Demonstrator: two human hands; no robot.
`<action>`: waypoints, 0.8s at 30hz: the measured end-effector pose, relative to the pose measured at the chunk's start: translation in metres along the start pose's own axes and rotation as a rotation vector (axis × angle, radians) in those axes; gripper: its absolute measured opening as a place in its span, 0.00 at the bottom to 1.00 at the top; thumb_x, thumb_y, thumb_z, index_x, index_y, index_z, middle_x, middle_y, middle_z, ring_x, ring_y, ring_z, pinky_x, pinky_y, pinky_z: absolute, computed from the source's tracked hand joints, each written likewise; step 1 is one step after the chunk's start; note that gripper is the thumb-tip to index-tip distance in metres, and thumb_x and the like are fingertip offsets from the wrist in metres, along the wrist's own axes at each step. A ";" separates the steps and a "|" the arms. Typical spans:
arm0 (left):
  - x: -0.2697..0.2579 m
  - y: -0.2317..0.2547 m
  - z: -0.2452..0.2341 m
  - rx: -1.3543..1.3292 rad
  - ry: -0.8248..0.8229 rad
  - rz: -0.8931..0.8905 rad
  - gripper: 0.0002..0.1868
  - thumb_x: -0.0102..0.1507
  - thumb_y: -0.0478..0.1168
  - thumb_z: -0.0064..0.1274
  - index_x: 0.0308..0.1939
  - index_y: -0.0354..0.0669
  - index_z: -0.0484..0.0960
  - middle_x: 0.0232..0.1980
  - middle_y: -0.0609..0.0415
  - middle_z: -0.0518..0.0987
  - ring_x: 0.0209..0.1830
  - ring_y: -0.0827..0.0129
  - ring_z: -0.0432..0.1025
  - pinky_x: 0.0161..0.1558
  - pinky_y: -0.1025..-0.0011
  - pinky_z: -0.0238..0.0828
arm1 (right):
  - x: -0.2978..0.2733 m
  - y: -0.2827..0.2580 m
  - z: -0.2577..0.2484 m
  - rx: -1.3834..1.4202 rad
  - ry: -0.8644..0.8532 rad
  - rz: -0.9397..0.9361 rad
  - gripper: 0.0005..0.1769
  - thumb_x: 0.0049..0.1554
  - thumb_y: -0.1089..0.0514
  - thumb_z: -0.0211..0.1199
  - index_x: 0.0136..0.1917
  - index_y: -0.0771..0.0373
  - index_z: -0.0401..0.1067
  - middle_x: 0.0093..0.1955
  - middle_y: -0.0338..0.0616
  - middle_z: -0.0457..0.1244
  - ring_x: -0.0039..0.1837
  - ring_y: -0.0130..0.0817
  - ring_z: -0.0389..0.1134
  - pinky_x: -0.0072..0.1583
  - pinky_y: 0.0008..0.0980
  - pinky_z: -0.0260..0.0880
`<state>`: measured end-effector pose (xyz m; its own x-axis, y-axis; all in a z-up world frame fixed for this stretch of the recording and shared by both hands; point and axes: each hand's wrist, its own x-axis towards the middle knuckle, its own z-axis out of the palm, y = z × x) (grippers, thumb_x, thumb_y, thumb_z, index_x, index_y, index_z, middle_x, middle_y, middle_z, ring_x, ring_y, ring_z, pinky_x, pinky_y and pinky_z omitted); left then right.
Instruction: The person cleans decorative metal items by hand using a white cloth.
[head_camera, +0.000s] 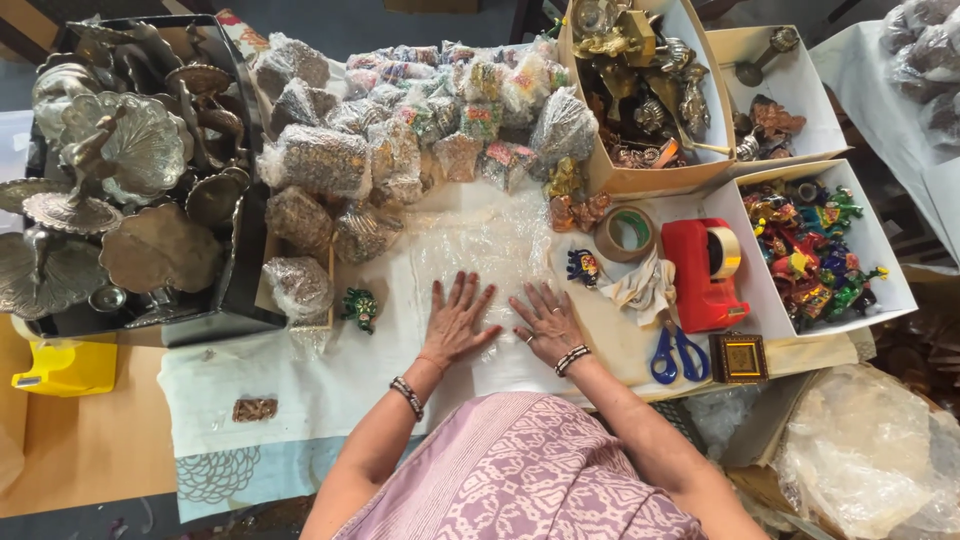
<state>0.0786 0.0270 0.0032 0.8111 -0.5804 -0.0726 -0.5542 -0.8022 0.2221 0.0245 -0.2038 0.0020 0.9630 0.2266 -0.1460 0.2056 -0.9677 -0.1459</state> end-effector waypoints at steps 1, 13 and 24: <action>-0.003 -0.010 0.008 0.000 0.000 -0.003 0.46 0.63 0.75 0.33 0.81 0.65 0.50 0.85 0.50 0.41 0.85 0.52 0.28 0.74 0.35 0.13 | 0.000 0.001 0.001 0.000 -0.001 -0.003 0.34 0.62 0.34 0.50 0.80 0.36 0.51 0.85 0.41 0.39 0.84 0.48 0.35 0.77 0.63 0.30; -0.045 -0.033 -0.030 -0.212 0.143 -0.284 0.28 0.63 0.56 0.56 0.66 0.53 0.75 0.84 0.46 0.51 0.86 0.55 0.41 0.79 0.48 0.30 | 0.002 0.004 0.008 -0.021 -0.056 0.014 0.36 0.63 0.33 0.46 0.82 0.33 0.46 0.87 0.37 0.34 0.85 0.47 0.31 0.78 0.62 0.26; -0.089 -0.089 -0.033 0.088 0.482 -0.464 0.31 0.57 0.29 0.55 0.65 0.50 0.77 0.71 0.43 0.70 0.70 0.50 0.65 0.69 0.53 0.61 | 0.001 0.001 -0.001 -0.045 -0.123 0.035 0.37 0.63 0.33 0.46 0.82 0.32 0.42 0.87 0.36 0.32 0.86 0.44 0.28 0.79 0.60 0.24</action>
<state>0.0620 0.1550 0.0224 0.9503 -0.0617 0.3051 -0.1246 -0.9736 0.1912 0.0260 -0.2048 0.0025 0.9418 0.2018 -0.2690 0.1825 -0.9786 -0.0949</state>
